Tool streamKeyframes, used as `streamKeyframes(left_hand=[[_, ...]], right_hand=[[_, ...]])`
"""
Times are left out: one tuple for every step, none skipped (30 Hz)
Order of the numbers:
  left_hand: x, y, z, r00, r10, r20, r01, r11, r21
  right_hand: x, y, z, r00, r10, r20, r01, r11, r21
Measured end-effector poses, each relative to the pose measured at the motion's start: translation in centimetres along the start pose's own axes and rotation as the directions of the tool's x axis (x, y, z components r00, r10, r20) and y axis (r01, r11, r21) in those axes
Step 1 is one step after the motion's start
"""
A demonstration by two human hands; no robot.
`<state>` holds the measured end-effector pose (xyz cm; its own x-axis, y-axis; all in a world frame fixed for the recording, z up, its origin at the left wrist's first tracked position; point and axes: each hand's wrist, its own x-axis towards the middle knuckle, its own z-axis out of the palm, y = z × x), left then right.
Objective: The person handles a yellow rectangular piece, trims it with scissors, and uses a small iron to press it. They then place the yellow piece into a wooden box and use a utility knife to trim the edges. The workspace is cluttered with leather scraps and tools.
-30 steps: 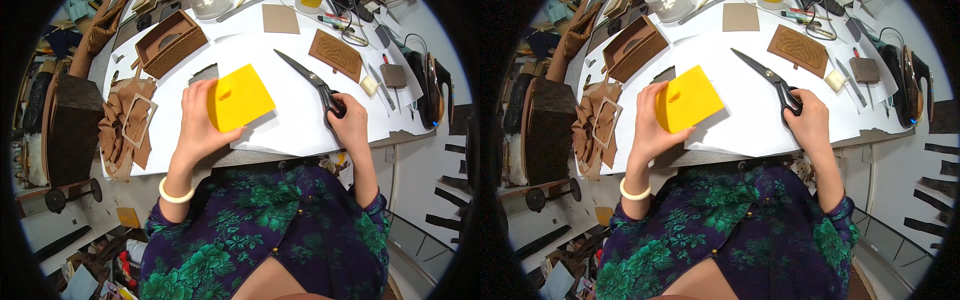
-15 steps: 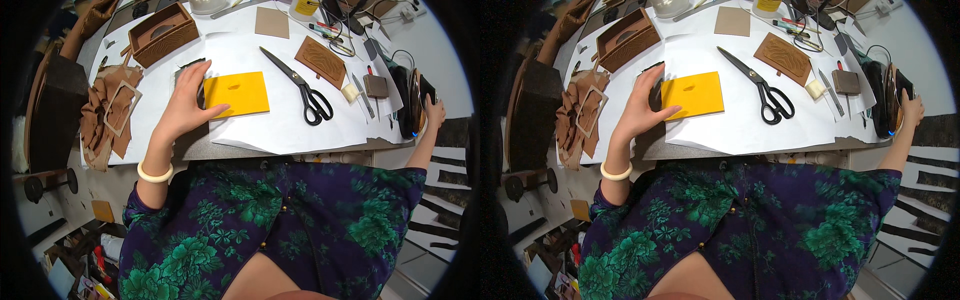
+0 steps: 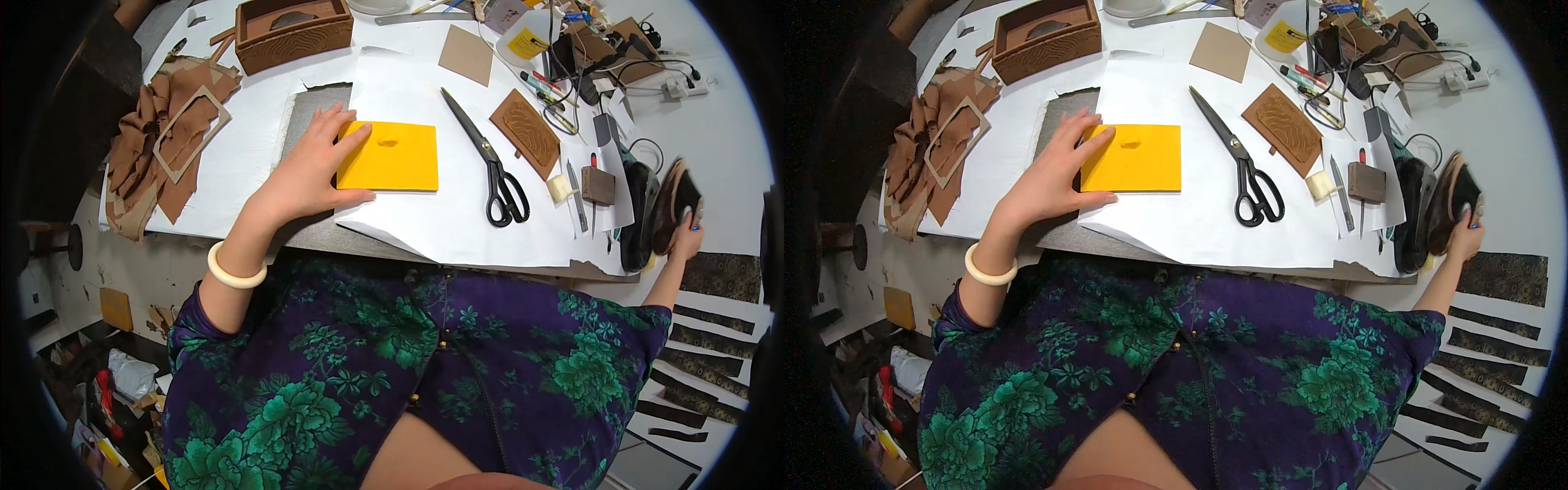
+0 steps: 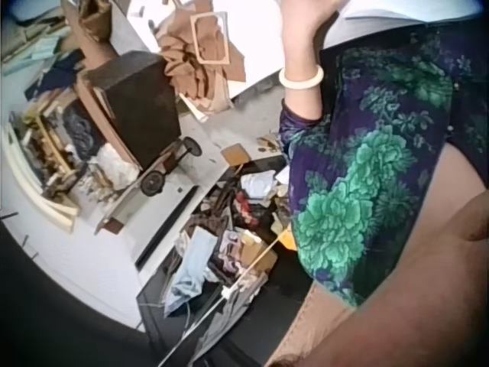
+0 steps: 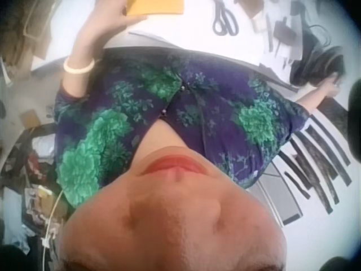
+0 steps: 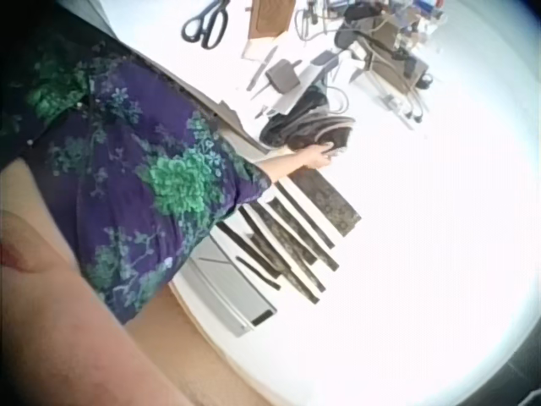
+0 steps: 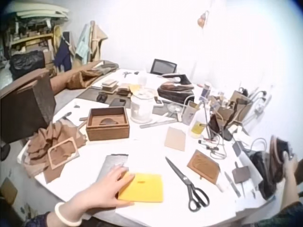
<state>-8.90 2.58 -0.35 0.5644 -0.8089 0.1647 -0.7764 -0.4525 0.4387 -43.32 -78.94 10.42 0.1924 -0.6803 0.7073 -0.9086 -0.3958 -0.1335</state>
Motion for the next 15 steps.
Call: streamKeyframes(left_hand=[[-0.1, 0.2, 0.3, 0.998, 0.053, -0.033, -0.051, 0.997, 0.061], [-0.1, 0.4, 0.8, 0.997, 0.061, -0.04, -0.058, 0.995, 0.082], [-0.5, 0.7, 1.0, 0.998, 0.048, -0.047, -0.042, 0.992, 0.119], [-0.2, 0.7, 1.7, 0.995, 0.084, -0.055, -0.077, 0.99, 0.117], [-0.6, 1.1, 1.7, 0.996, 0.066, -0.058, -0.057, 0.989, 0.136], [-1.0, 1.4, 1.7, 0.996, 0.056, -0.062, -0.046, 0.988, 0.149], [-1.2, 1.5, 1.7, 0.996, 0.052, -0.068, -0.041, 0.987, 0.158], [-1.1, 1.8, 1.8, 0.996, 0.056, -0.07, -0.047, 0.991, 0.124], [-0.9, 1.9, 1.9, 0.994, 0.082, -0.077, -0.073, 0.991, 0.109], [-0.9, 1.9, 1.9, 0.991, 0.105, -0.086, -0.097, 0.991, 0.095], [-0.9, 1.8, 1.8, 0.988, 0.123, -0.098, -0.115, 0.99, 0.087], [-0.8, 1.7, 1.9, 0.987, 0.125, -0.099, -0.117, 0.99, 0.081], [-1.1, 1.4, 2.0, 0.989, 0.107, -0.103, -0.098, 0.991, 0.094], [-1.1, 1.1, 2.1, 0.989, 0.105, -0.109, -0.095, 0.992, 0.088], [-0.9, 1.0, 2.0, 0.989, 0.117, -0.095, -0.11, 0.991, 0.076]], right_hand=[[0.6, -0.8, -2.5, 0.999, 0.014, -0.045, -0.013, 0.999, 0.035], [1.6, -1.5, -5.4, 0.999, -0.026, -0.038, 0.027, 0.999, 0.023], [0.5, -5.1, -7.3, 0.999, -0.032, -0.013, 0.035, 0.964, 0.264], [2.6, -3.2, -10.4, 0.991, -0.131, 0.041, 0.095, 0.87, 0.483], [1.9, -7.2, -12.2, 0.963, -0.253, 0.093, 0.164, 0.825, 0.541], [0.4, -11.3, -14.7, 0.94, -0.27, 0.209, 0.077, 0.764, 0.641], [-2.3, -15.9, -17.9, 0.927, -0.353, 0.123, 0.204, 0.753, 0.626], [-4.5, -19.2, -21.0, 0.91, -0.385, 0.153, 0.196, 0.726, 0.659], [-7.5, -22.4, -23.8, 0.88, -0.419, 0.225, 0.141, 0.682, 0.718], [-11.0, -25.8, -26.3, 0.838, -0.448, 0.311, 0.06, 0.642, 0.764], [-14.5, -28.9, -27.9, 0.783, -0.48, 0.396, -0.033, 0.604, 0.796], [-18.2, -31.7, -28.8, 0.706, -0.513, 0.488, -0.132, 0.582, 0.802], [-21.2, -34.3, -28.4, 0.615, -0.566, 0.549, -0.213, 0.55, 0.807], [-24.0, -36.5, -28.5, 0.528, -0.605, 0.597, -0.269, 0.548, 0.792], [-25.5, -37.5, -27.9, 0.441, -0.667, 0.601, -0.28, 0.534, 0.798]])
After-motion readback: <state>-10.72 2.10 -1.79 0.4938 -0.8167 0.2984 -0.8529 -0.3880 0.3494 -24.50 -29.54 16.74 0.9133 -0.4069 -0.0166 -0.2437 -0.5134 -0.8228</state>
